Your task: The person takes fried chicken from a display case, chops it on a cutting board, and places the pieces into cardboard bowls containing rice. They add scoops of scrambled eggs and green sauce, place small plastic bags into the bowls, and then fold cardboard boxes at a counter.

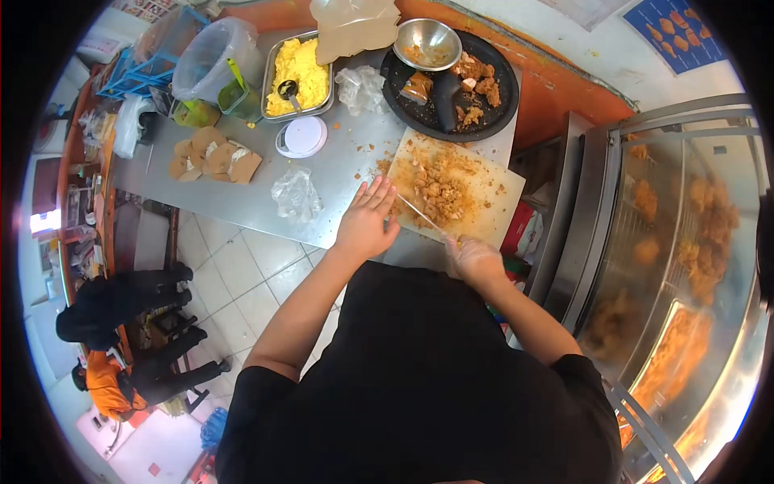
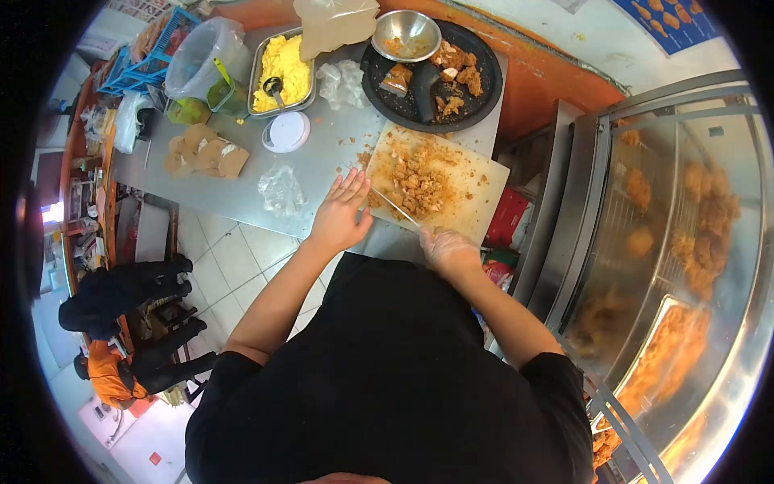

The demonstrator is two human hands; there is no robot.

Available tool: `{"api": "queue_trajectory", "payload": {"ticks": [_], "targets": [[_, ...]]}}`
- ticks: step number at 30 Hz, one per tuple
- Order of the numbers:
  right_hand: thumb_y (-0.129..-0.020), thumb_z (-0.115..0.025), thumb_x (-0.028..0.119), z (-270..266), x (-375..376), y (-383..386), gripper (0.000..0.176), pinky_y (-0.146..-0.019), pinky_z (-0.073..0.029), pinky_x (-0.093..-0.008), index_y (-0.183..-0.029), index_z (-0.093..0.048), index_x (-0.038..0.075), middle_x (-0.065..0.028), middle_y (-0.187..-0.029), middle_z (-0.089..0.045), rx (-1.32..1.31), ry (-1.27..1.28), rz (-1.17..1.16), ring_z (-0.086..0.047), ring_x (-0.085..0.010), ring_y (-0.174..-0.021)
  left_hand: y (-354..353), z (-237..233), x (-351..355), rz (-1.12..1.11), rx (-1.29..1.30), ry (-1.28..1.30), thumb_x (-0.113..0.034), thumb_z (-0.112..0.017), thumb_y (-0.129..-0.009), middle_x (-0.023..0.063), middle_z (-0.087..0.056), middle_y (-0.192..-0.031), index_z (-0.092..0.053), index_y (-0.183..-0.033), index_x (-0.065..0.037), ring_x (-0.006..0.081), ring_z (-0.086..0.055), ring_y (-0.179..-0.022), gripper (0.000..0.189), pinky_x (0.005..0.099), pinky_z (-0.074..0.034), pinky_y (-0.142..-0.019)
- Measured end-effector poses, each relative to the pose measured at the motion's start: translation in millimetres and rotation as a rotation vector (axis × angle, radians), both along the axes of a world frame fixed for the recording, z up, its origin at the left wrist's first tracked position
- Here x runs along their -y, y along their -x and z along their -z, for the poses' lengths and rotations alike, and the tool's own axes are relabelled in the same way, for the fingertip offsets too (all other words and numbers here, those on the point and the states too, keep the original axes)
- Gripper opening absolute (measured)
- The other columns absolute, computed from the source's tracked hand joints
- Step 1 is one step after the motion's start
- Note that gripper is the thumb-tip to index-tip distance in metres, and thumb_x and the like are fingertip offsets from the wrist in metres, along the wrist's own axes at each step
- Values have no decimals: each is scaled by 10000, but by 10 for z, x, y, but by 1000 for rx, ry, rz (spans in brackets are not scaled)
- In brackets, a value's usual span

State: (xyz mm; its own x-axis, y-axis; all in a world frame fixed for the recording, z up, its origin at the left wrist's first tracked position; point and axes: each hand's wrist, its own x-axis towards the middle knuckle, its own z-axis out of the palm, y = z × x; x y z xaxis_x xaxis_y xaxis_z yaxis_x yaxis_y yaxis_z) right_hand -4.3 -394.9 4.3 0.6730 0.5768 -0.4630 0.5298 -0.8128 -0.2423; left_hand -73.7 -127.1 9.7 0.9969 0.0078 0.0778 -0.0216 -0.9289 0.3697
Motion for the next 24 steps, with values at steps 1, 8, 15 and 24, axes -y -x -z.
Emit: {"api": "queue_trajectory", "payload": {"ticks": [1, 8, 15, 24], "targets": [[-1056, -322, 571, 103, -33, 57, 685, -818, -572, -489, -928, -694, 11, -241, -940, -718, -4, 3, 4, -704, -431, -903, 11, 123, -37, 4, -4, 3, -244, -575, -896, 223, -505, -1505, -558, -1400, 52, 313, -411, -1466, 584, 448, -254, -1247], [-1046, -345, 576, 389, -275, 82, 659, -804, -576, -491, -997, -689, 17, -237, -922, -730, -95, 92, 233, -719, -418, -895, -167, 643, -245, 138, -124, -27, -227, -557, -899, 198, -486, -1531, -546, -1419, 36, 295, -370, -1492, 582, 444, -234, -1257], [-1051, -337, 577, 27, -522, 101, 658, -828, -568, -511, -1008, -688, 22, -250, -972, -730, -83, 69, 354, -717, -429, -921, -288, 275, -515, 197, 12, 24, -220, -562, -890, 189, -489, -1531, -548, -1418, 36, 289, -366, -1494, 588, 441, -221, -1262], [-1045, -332, 605, 414, -499, 310, 701, -848, -562, -505, -982, -701, 11, -258, -964, -726, -39, 111, 463, -714, -427, -947, -631, 631, -576, 409, -115, -54, -262, -563, -886, 205, -527, -1493, -583, -1367, 67, 324, -438, -1442, 583, 465, -258, -1246]]}}
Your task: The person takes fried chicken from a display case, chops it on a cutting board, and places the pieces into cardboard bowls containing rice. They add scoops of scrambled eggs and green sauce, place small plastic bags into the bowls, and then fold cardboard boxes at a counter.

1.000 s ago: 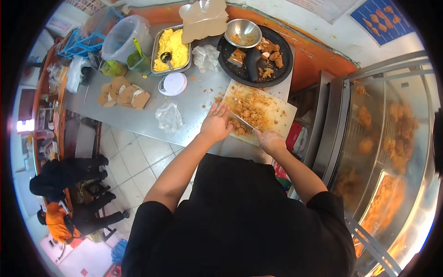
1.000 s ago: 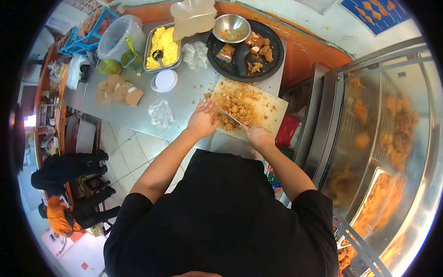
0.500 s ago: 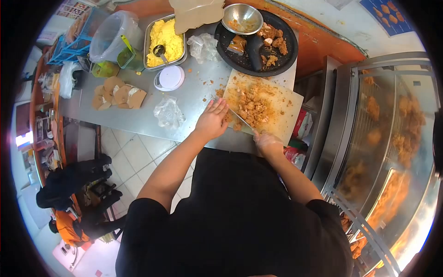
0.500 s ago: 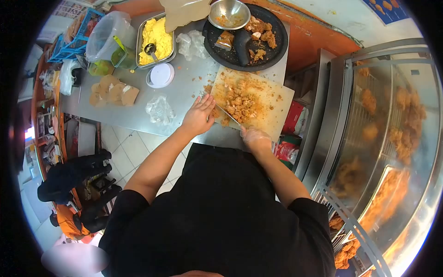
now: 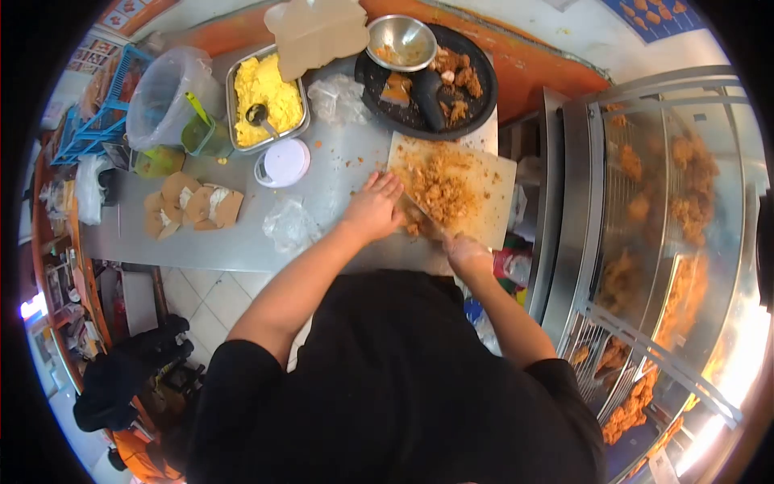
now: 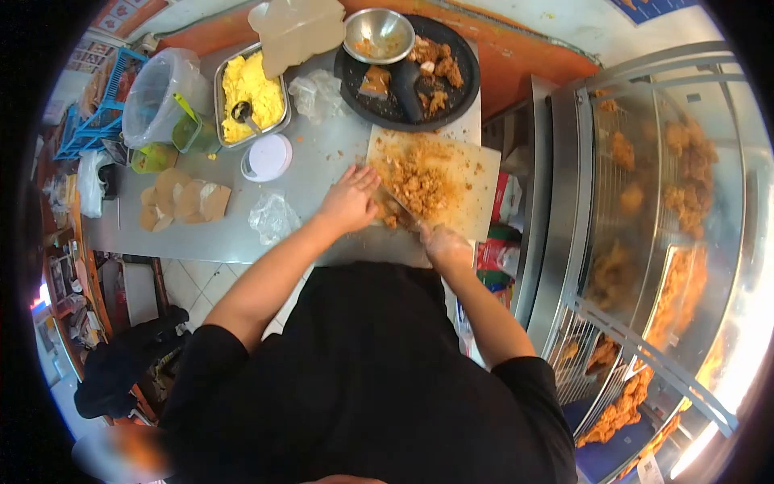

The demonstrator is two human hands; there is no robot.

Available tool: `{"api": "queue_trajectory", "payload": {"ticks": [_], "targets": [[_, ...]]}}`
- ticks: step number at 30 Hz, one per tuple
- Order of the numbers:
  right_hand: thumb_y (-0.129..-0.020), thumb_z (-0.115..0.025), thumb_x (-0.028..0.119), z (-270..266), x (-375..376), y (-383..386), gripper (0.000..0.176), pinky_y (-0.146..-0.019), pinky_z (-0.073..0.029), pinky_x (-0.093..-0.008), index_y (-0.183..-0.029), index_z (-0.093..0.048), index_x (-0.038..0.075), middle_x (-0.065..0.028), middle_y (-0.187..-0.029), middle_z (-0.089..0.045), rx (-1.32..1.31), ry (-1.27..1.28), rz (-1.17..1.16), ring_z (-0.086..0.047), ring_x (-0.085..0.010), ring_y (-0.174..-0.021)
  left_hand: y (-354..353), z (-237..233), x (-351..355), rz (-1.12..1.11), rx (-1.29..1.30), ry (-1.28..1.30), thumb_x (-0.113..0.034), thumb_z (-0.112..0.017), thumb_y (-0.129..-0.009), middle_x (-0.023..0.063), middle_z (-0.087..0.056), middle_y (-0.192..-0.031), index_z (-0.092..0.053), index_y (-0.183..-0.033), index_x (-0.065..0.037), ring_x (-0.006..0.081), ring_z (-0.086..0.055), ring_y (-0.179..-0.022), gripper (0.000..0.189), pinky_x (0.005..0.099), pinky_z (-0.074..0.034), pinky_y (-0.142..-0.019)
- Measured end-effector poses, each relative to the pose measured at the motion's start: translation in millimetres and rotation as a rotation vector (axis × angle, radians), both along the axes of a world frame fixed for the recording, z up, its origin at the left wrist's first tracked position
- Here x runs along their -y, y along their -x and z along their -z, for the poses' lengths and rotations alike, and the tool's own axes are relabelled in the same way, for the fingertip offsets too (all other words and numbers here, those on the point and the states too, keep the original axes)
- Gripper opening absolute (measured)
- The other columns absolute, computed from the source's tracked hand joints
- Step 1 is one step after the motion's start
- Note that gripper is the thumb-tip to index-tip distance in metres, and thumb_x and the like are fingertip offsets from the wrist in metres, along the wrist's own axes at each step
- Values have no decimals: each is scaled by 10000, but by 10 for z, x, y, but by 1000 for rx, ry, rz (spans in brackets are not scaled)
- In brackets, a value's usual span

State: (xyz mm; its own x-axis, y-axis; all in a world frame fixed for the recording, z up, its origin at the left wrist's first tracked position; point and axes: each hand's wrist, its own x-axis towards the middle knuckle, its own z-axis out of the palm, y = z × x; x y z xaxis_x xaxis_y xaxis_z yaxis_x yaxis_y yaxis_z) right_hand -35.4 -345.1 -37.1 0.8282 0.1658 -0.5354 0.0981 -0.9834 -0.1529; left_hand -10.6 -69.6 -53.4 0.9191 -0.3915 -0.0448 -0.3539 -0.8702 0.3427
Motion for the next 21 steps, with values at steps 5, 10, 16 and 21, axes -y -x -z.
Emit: {"api": "queue_trajectory", "payload": {"ticks": [5, 10, 16, 21], "targets": [[-1041, -315, 623, -31, -111, -181, 732, -863, -557, -507, -1013, -711, 8, -259, -1026, -720, -100, 70, 32, -712, -412, -982, -23, -80, 15, -41, 45, -32, -296, -540, -912, 205, -513, -1506, -577, -1376, 66, 309, -418, -1459, 590, 457, -243, -1250], [-1038, -321, 624, -383, -121, -180, 727, -883, -550, -506, -1051, -716, 14, -258, -1069, -717, -100, 24, 4, -703, -409, -1022, 164, -304, 21, -149, 76, 104, -321, -507, -925, 217, -505, -1510, -549, -1400, 78, 315, -382, -1482, 622, 444, -217, -1259], [-1046, -291, 614, -98, -84, -170, 710, -898, -542, -513, -1042, -691, 28, -262, -994, -718, -148, 54, -55, -696, -429, -1004, 260, -55, 197, -238, -82, -62, -322, -493, -929, 206, -493, -1524, -562, -1392, 71, 310, -394, -1477, 611, 436, -225, -1257], [-1050, -306, 605, -238, -138, -325, 708, -903, -539, -512, -1024, -699, 17, -259, -1001, -719, -134, 20, -112, -693, -430, -1013, 271, -72, 92, -259, 27, 27, -248, -554, -887, 241, -497, -1505, -558, -1390, 71, 337, -395, -1471, 596, 452, -254, -1245]]}}
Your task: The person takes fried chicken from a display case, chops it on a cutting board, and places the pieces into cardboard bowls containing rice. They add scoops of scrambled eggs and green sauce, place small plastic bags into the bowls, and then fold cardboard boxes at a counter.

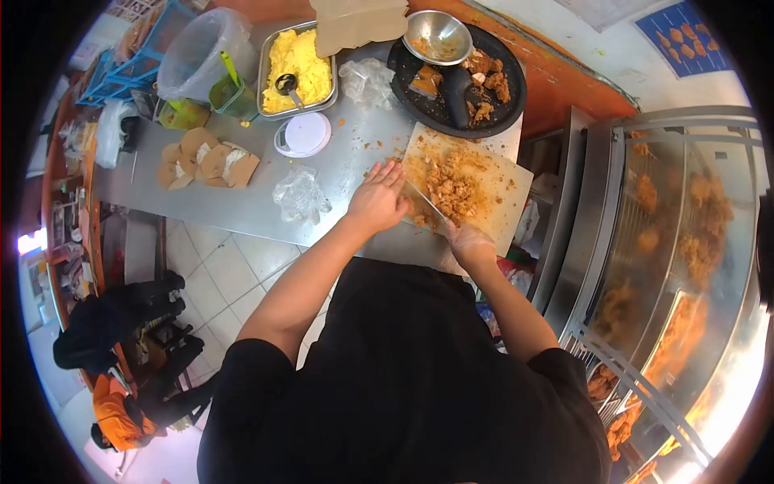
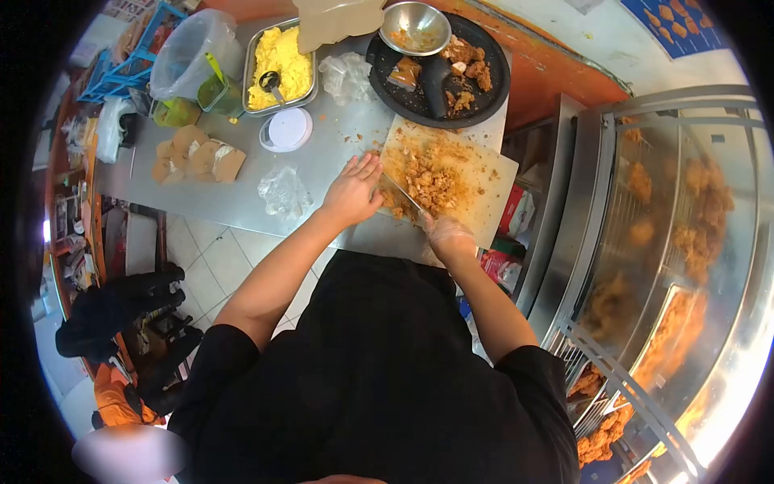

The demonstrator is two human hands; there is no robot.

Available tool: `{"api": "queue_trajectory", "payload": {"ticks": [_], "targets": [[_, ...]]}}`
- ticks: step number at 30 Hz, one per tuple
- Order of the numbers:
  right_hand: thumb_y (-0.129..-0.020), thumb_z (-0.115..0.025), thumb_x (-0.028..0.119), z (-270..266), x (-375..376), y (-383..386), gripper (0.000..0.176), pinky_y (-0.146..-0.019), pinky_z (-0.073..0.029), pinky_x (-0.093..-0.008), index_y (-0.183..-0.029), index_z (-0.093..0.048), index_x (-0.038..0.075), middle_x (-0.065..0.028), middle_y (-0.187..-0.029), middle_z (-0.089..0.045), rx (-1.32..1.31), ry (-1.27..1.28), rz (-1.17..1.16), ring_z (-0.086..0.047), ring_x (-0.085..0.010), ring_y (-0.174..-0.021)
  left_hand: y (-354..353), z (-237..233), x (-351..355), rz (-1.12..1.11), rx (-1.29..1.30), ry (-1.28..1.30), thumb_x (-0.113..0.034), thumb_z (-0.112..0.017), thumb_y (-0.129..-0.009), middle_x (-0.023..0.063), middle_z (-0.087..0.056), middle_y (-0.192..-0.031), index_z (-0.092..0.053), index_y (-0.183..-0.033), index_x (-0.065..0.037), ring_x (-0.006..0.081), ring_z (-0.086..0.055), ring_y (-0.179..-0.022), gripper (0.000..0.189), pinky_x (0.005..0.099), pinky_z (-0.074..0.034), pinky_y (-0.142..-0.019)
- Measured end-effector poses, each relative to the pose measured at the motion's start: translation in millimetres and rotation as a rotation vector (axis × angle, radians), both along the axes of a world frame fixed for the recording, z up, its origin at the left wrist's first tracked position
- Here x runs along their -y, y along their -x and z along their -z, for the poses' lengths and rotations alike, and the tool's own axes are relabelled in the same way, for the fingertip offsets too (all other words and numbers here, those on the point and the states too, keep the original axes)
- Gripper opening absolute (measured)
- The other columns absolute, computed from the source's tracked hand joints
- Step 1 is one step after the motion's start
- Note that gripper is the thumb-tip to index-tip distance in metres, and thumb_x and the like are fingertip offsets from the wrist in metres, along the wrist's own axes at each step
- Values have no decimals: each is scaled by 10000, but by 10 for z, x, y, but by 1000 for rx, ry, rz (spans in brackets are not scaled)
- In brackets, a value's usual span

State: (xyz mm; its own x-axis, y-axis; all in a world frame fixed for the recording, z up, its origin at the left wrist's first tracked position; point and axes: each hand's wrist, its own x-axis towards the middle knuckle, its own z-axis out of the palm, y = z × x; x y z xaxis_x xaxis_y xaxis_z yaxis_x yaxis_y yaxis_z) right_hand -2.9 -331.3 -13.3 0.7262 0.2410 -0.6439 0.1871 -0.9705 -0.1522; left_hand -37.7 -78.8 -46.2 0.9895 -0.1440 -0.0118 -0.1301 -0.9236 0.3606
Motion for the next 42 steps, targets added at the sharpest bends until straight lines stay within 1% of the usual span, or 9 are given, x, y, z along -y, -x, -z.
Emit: {"api": "queue_trajectory", "payload": {"ticks": [5, 9, 17, 22, 25, 29, 35, 38, 42], "targets": [[-1040, -355, 613, -142, 209, -118, 699, -747, -585, -473, -939, -722, 26, -218, -913, -736, 151, -39, -288, -730, -397, -839, 527, -326, 189, -158, 62, 31, -202, -574, -867, 255, -492, -1503, -556, -1396, 65, 360, -419, -1453, 593, 472, -277, -1233], [-1043, -346, 616, -82, 152, -489, 699, -764, -589, -462, -986, -731, 35, -212, -951, -745, 11, 41, -430, -738, -378, -868, 589, 167, 462, -286, 19, 16, -195, -573, -864, 261, -490, -1504, -547, -1410, 59, 365, -435, -1442, 602, 483, -276, -1231], [-1043, -323, 627, -56, 194, -570, 717, -828, -576, -462, -1064, -715, 26, -202, -992, -748, 65, 27, -488, -729, -353, -969, 587, 60, 421, -310, -8, 1, -200, -569, -869, 214, -494, -1519, -540, -1425, 39, 334, -443, -1443, 606, 484, -281, -1226], [-1039, -336, 630, -349, 180, -413, 719, -816, -578, -463, -976, -730, 32, -197, -970, -747, 9, 60, -468, -730, -355, -942, 790, -164, 467, -316, -19, 30, -198, -585, -858, 221, -492, -1519, -539, -1423, 41, 330, -440, -1445, 615, 492, -277, -1226], [-1032, -344, 641, 89, 278, -408, 719, -814, -578, -465, -963, -725, 35, -202, -963, -746, 47, -17, -426, -730, -362, -938, 734, 107, 525, -311, 2, 30, -209, -586, -860, 219, -487, -1524, -535, -1428, 39, 325, -428, -1455, 622, 492, -260, -1233], [-1027, -358, 649, 168, 395, -268, 708, -808, -580, -469, -996, -711, 36, -209, -961, -744, 50, 72, -465, -731, -370, -930, 775, 93, 519, -260, -48, 25, -223, -588, -863, 211, -473, -1538, -527, -1436, 36, 320, -413, -1465, 631, 486, -243, -1241], [-1026, -356, 652, -368, 325, -169, 708, -776, -584, -475, -986, -702, 36, -198, -899, -739, 65, 17, -366, -735, -370, -870, 674, -249, 391, -214, 95, 67, -260, -573, -877, 188, -509, -1515, -556, -1421, 17, 299, -421, -1460, 610, 472, -244, -1246], [-1022, -385, 641, -58, 497, 66, 683, -712, -591, -468, -939, -707, 45, -180, -834, -738, 220, -84, -320, -737, -367, -786, 753, -326, 431, -202, 27, 33, -240, -603, -872, 195, -502, -1518, -550, -1422, 17, 311, -422, -1458, 610, 476, -272, -1233], [-1014, -412, 637, 316, 508, 81, 661, -653, -590, -465, -903, -711, 57, -169, -767, -728, 182, -34, -363, -732, -364, -717, 836, 66, 483, -204, 24, 43, -233, -621, -869, 202, -505, -1513, -542, -1428, 20, 320, -425, -1456, 619, 493, -281, -1226]]}}
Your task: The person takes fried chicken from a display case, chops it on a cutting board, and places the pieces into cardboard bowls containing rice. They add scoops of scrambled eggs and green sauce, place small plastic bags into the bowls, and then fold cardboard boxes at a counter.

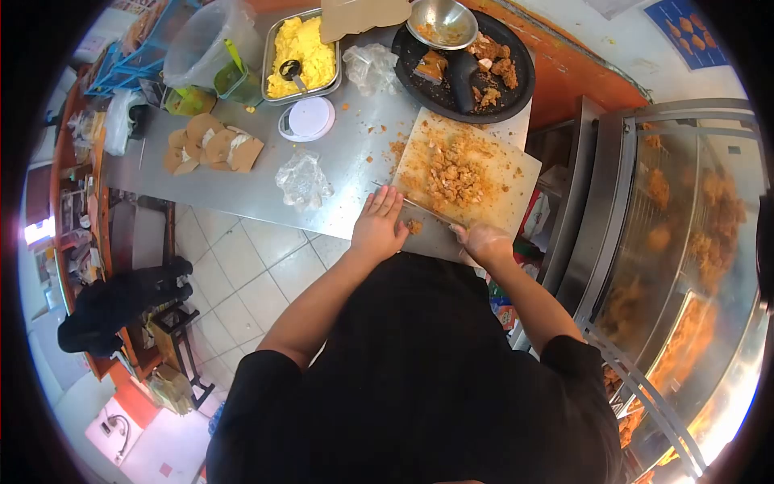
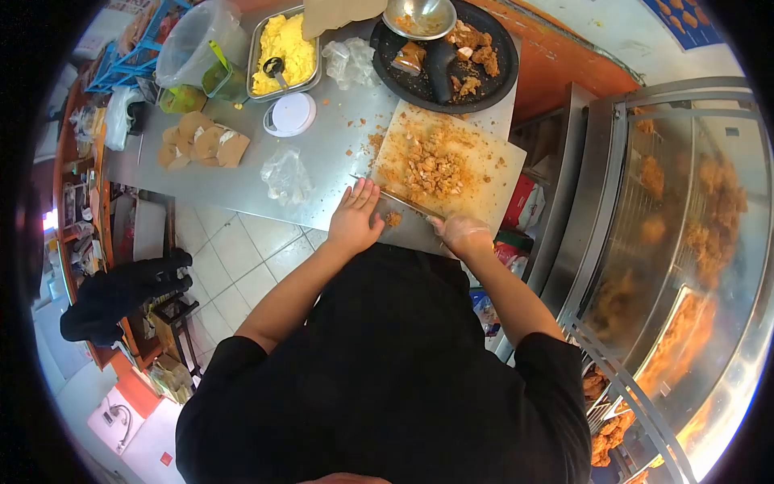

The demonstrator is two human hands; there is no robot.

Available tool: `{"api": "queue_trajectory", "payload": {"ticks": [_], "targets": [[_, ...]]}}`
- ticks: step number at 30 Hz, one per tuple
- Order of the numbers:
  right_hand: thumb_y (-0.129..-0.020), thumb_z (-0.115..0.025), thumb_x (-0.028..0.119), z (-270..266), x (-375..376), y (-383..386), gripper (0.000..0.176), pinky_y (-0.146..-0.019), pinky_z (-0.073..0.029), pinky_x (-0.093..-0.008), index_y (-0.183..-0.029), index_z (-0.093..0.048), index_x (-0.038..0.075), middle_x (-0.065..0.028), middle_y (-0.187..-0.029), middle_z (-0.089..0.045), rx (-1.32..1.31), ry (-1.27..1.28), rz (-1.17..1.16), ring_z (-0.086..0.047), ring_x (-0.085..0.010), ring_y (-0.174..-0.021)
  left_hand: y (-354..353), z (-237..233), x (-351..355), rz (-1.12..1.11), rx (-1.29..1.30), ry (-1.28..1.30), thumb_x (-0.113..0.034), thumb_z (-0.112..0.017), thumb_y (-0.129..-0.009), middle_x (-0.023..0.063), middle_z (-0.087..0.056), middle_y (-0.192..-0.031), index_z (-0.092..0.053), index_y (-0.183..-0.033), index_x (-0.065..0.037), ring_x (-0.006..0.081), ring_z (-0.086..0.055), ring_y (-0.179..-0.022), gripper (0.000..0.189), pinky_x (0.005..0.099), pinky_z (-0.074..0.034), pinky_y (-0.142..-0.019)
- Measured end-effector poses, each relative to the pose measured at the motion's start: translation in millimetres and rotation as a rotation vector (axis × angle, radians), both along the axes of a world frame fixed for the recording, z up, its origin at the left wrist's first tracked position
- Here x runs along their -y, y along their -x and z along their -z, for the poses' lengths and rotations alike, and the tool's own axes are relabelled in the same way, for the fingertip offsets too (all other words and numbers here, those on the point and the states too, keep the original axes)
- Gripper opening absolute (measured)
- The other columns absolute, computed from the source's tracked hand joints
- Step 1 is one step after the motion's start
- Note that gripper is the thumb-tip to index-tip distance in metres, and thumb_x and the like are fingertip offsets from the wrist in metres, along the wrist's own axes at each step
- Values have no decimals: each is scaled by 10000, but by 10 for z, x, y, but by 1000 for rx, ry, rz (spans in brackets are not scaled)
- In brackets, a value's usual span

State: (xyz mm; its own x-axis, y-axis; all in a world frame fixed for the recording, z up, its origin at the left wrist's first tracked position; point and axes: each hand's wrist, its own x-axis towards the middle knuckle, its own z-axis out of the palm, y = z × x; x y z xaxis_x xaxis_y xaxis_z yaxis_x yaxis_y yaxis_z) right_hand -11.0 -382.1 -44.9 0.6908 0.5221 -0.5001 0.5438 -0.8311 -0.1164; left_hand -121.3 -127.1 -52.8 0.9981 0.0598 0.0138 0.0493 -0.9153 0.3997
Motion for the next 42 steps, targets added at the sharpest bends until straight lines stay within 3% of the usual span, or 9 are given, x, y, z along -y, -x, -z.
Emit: {"api": "queue_trajectory", "payload": {"ticks": [9, 16, 22, 24, 25, 28, 35, 37, 42], "targets": [[-1035, -400, 597, -323, -17, -94, 638, -652, -584, -473, -897, -717, 59, -184, -786, -728, 29, -43, -51, -736, -352, -738, -194, -183, -128, 71, 48, -11, -273, -598, -897, 179, -502, -1524, -556, -1420, 18, 287, -424, -1461, 600, 479, -246, -1243], [-1046, -347, 606, -359, -290, -143, 685, -826, -576, -465, -999, -722, 34, -202, -975, -748, -155, 102, 163, -735, -361, -933, -267, 93, -286, 86, 54, 26, -227, -622, -880, 193, -512, -1511, -542, -1429, 7, 309, -443, -1446, 603, 510, -268, -1227], [-1041, -341, 615, -317, -153, -26, 683, -838, -568, -494, -1014, -713, 43, -214, -966, -739, -62, -8, 117, -726, -364, -944, -149, -205, -275, 134, 15, -40, -251, -655, -876, 158, -364, -1623, -494, -1477, -24, 320, -328, -1511, 662, 529, -257, -1229], [-1048, -356, 585, -610, -92, -7, 639, -810, -571, -498, -968, -699, 53, -220, -910, -727, 9, -76, 191, -720, -379, -879, -50, -303, -183, 59, 367, 37, -235, -728, -849, 144, -429, -1558, -554, -1412, -67, 363, -377, -1462, 613, 529, -340, -1169], [-1048, -356, 585, -652, -30, -36, 639, -810, -571, -498, -968, -699, 53, -220, -910, -727, -2, -66, 190, -720, -379, -879, 27, -242, -115, 55, 355, 45, -235, -728, -849, 144, -429, -1558, -554, -1412, -67, 363, -377, -1462, 613, 529, -340, -1169], [-1049, -378, 565, -585, 299, -337, 613, -796, -576, -486, -940, -693, 51, -221, -890, -724, 125, 31, 286, -719, -382, -869, 116, 94, 56, 206, 157, 138, -232, -801, -807, 102, -577, -1164, -646, -1199, -110, 322, -544, -1147, 439, 463, -454, -947], [-1046, -396, 547, -589, 644, -606, 604, -801, -554, -521, -985, -699, 28, -248, -883, -708, 130, -163, 411, -695, -426, -896, -9, 128, 251, 188, 69, 26, -261, -807, -800, 65, -586, -1071, -672, -1077, -105, 303, -541, -1026, 345, 432, -425, -863], [-1048, -392, 542, -596, 633, -554, 604, -812, -548, -528, -998, -701, 26, -253, -893, -706, 94, -191, 433, -690, -434, -905, -166, -44, 384, -89, 140, 38, -296, -828, -782, 72, -584, -1105, -675, -1064, -90, 305, -528, -1056, 381, 446, -415, -890], [-1049, -382, 548, -516, 480, -321, 619, -832, -547, -522, -1014, -703, 20, -258, -943, -706, -54, -195, 373, -692, -426, -928, -778, -93, 438, -183, 133, -25, -355, -854, -755, 90, -570, -1167, -675, -1079, -84, 320, -509, -1098, 459, 459, -397, -921]]}}
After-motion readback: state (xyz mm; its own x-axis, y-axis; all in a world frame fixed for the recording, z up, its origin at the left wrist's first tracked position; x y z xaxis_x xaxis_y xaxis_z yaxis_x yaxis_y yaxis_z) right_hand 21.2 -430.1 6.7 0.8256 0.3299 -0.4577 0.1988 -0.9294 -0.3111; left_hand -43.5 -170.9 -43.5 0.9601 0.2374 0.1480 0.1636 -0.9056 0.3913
